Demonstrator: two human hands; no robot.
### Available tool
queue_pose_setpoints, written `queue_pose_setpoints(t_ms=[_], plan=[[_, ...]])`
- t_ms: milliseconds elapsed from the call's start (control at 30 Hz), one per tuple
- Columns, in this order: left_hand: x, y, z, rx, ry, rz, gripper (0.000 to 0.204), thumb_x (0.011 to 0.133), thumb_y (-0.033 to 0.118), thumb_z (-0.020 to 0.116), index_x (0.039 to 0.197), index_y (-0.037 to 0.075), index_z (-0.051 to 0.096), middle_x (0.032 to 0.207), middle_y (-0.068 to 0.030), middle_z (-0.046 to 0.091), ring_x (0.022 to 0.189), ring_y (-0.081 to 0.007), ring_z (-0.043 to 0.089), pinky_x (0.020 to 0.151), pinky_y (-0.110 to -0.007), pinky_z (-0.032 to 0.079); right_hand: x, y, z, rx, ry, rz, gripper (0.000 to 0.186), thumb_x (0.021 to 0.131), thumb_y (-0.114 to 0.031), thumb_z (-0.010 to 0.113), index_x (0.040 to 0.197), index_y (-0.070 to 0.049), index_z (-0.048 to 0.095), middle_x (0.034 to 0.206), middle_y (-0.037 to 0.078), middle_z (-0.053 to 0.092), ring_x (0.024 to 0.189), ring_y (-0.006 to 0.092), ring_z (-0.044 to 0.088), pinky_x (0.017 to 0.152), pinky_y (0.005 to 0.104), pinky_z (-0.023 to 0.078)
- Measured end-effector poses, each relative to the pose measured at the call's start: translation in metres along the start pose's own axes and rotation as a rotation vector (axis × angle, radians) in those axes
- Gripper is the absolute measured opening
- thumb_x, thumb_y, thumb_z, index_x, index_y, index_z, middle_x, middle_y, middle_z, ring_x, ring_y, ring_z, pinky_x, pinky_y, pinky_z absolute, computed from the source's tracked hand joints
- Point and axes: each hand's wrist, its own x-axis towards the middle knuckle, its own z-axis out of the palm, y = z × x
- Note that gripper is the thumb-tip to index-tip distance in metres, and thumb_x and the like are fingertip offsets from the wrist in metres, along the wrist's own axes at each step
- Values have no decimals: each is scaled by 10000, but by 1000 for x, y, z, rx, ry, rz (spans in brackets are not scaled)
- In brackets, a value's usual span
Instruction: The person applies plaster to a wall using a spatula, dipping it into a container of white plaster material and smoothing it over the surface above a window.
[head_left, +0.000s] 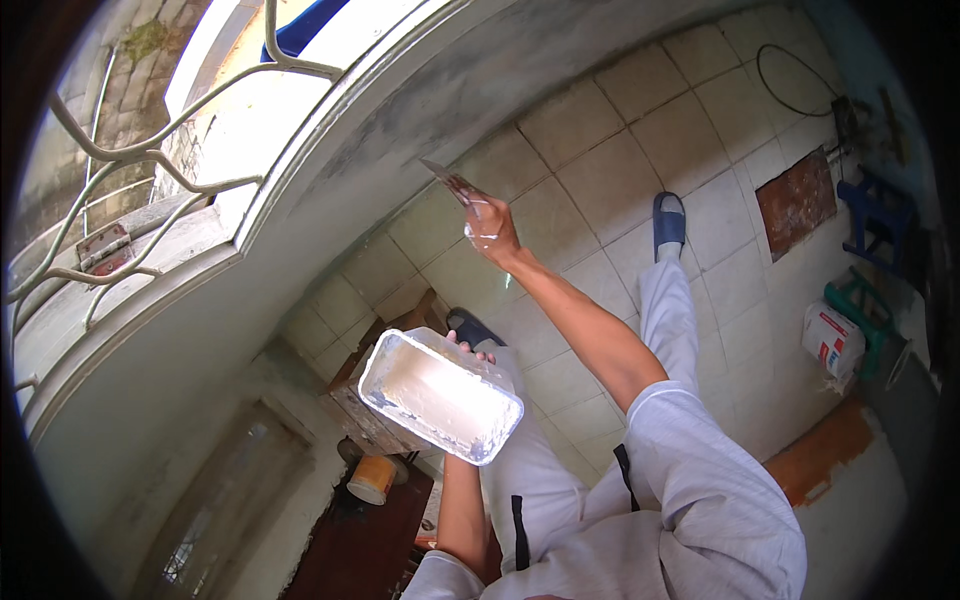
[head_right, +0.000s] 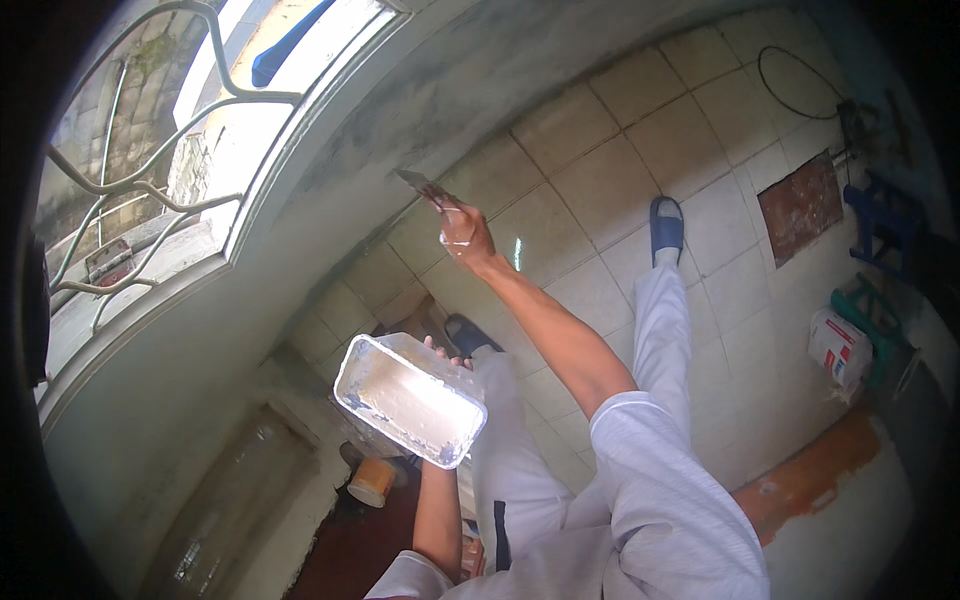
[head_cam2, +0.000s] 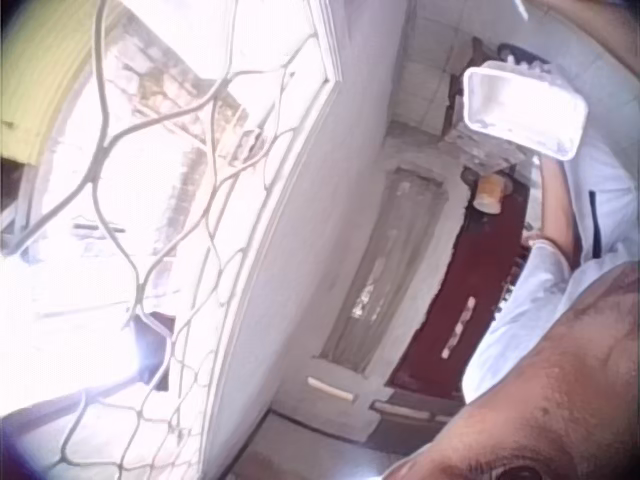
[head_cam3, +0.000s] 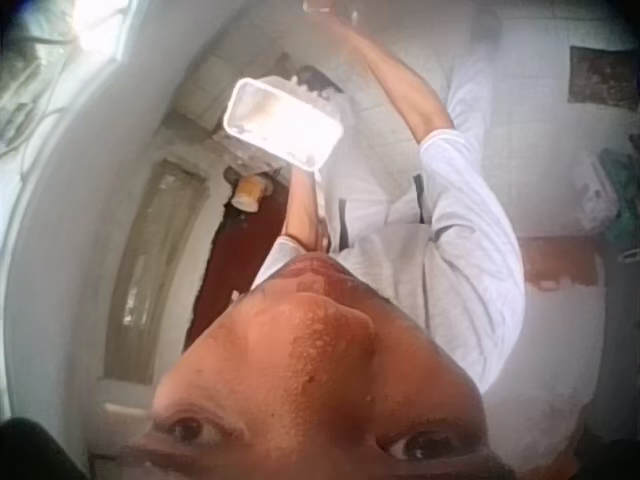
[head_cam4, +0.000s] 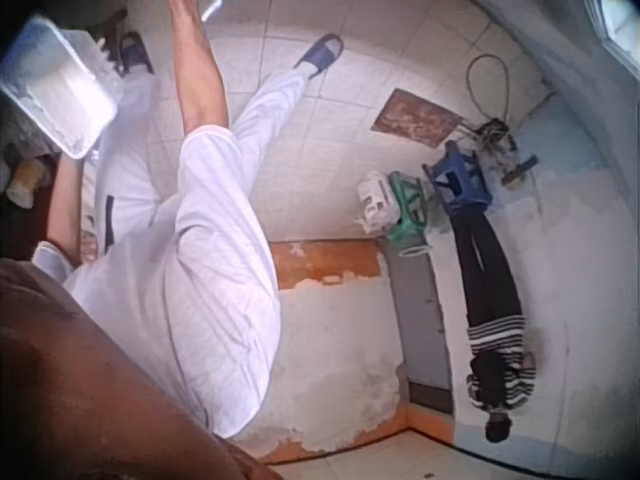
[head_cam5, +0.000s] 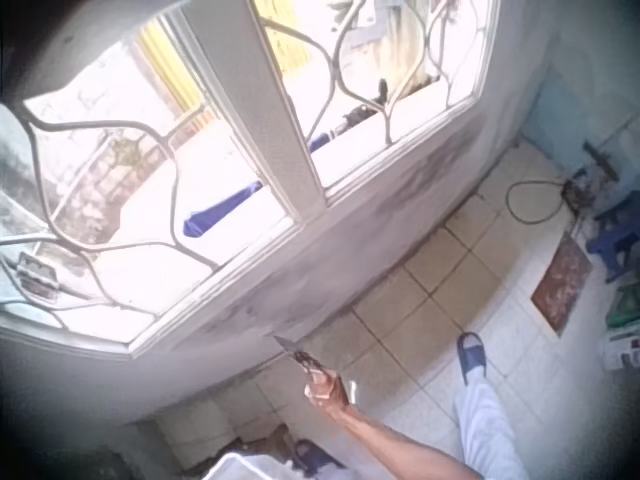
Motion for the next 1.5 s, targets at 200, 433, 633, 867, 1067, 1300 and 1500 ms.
queue_pose_setpoints(t_ms=[200,433,633,867,1067,1300,1500], plan=[[6,-14,16,17,-63,2,650,1000,446,501,1491,61,321,1179,-130,568,1082,-316,551,1120,-492,324,84,0,-113,-349,630,92,330,971,-202,555,761,51,569,597,179,540,530,349,522,576,440,424],[2,-12,9,15,-30,12,671,997,475,490,1493,58,317,1193,-128,556,1078,-316,555,1106,-497,339,115,-64,-25,-201,503,-94,164,849,-54,644,743,62,596,623,207,577,536,339,562,568,397,450],[-11,13,-23,-10,-68,39,665,1003,478,477,1498,66,313,1191,-132,571,1068,-324,568,1111,-497,338,35,-90,73,-20,236,-219,117,861,-47,642,854,66,614,650,206,602,541,358,606,544,387,482],[-39,30,-37,-79,-10,96,658,1000,464,488,1502,78,310,1186,-129,604,1074,-320,586,1131,-502,333,9,-53,10,291,226,466,177,981,-100,565,875,38,593,762,82,631,625,156,604,583,337,550],[-35,20,-33,-78,-39,90,668,994,473,496,1490,62,324,1170,-127,592,1050,-318,585,1110,-480,359,164,-130,-56,891,245,327,75,932,73,516,948,114,457,1013,238,550,919,410,641,894,592,589],[-28,13,-34,-79,-47,84,677,982,493,500,1471,49,347,1143,-129,609,1017,-324,593,1072,-474,398,100,-146,-108,771,336,431,127,923,-24,573,1019,54,545,1064,160,588,1005,289,641,950,496,545],[-21,6,-18,-84,-47,66,610,1007,428,485,1464,43,362,1146,-127,629,1007,-325,628,1055,-461,424,103,-42,-66,590,215,641,181,965,-25,520,1131,47,530,1145,186,588,1054,364,619,981,575,493]])
